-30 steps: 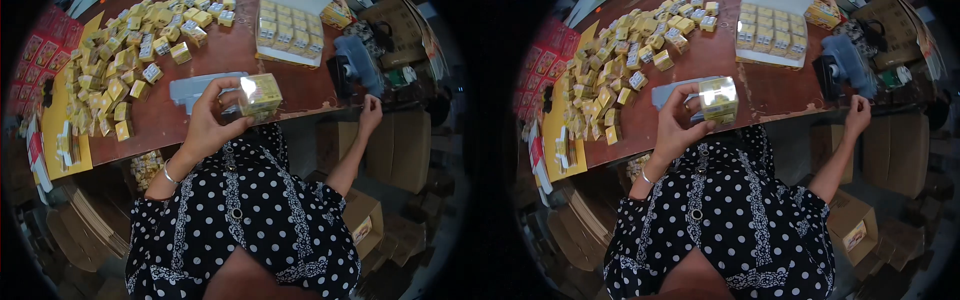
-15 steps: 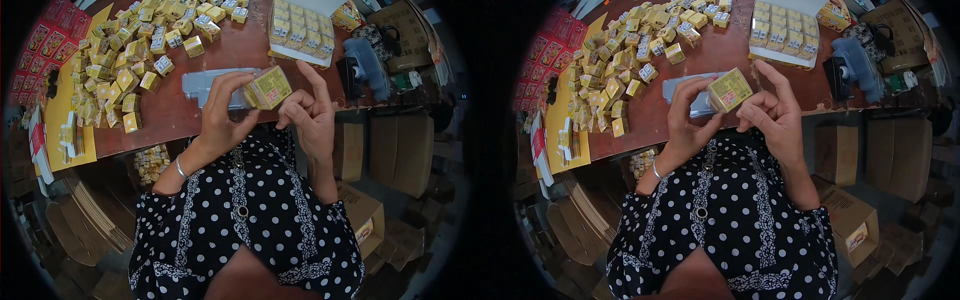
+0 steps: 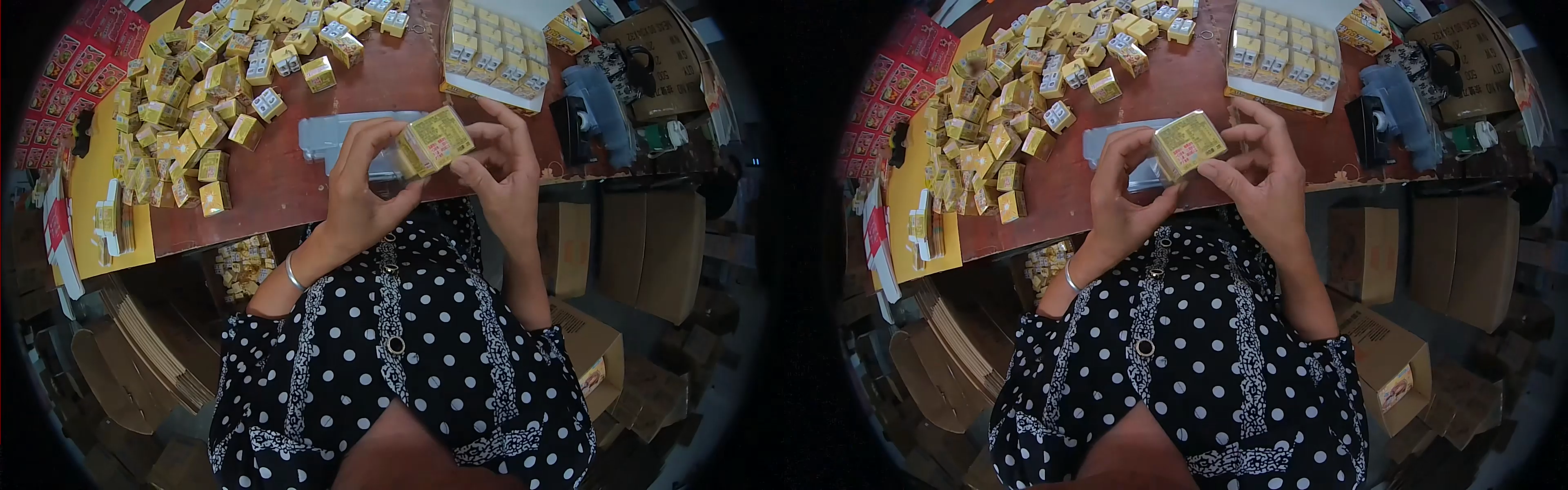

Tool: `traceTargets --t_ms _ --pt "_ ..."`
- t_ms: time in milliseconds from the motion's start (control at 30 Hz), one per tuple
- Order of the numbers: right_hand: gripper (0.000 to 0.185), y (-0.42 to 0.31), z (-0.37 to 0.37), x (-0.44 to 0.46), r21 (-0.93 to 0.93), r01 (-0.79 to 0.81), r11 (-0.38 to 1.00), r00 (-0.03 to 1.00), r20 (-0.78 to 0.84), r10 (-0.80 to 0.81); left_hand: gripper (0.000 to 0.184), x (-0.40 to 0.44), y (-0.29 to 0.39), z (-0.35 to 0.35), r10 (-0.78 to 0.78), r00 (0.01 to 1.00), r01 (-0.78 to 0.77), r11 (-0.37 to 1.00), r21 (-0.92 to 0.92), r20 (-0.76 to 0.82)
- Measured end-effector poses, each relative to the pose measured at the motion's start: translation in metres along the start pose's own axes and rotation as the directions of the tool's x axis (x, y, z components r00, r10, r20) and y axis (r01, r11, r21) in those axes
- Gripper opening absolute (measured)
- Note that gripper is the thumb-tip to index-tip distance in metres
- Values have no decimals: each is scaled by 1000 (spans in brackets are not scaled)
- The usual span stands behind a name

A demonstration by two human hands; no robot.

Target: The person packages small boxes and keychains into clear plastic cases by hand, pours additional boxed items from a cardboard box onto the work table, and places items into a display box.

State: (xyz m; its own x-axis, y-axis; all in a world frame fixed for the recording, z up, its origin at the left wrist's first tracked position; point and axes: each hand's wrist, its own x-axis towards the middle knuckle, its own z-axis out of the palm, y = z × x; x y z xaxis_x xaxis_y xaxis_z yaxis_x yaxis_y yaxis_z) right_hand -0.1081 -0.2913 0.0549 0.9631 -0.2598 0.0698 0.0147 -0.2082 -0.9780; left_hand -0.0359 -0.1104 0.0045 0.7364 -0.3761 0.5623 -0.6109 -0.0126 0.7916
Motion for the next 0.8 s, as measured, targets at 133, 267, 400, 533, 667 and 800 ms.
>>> traceTargets --t_ms 133,267,400,533,667,800 --pt "45 24 -7 15 -276 563 779 809 -8 -588 58 -2 9 4 -337 929 369 844 -388 151" --pt "24 32 -18 30 -289 677 677 735 208 -645 57 2 14 2 -467 826 564 666 -488 315" --pt "40 35 -11 30 218 324 920 943 5 -333 55 4 7 9 -241 957 282 901 -331 159" --pt "47 40 -49 40 314 -17 949 998 58 -1 57 22 8 2 0 991 -9 998 66 133" --pt "46 39 -59 41 64 -70 995 982 180 58 49 25 -7 8 248 950 -283 941 184 189" --pt "47 40 -46 34 296 -271 916 938 295 182 40 24 -15 10 441 846 -524 791 317 300"
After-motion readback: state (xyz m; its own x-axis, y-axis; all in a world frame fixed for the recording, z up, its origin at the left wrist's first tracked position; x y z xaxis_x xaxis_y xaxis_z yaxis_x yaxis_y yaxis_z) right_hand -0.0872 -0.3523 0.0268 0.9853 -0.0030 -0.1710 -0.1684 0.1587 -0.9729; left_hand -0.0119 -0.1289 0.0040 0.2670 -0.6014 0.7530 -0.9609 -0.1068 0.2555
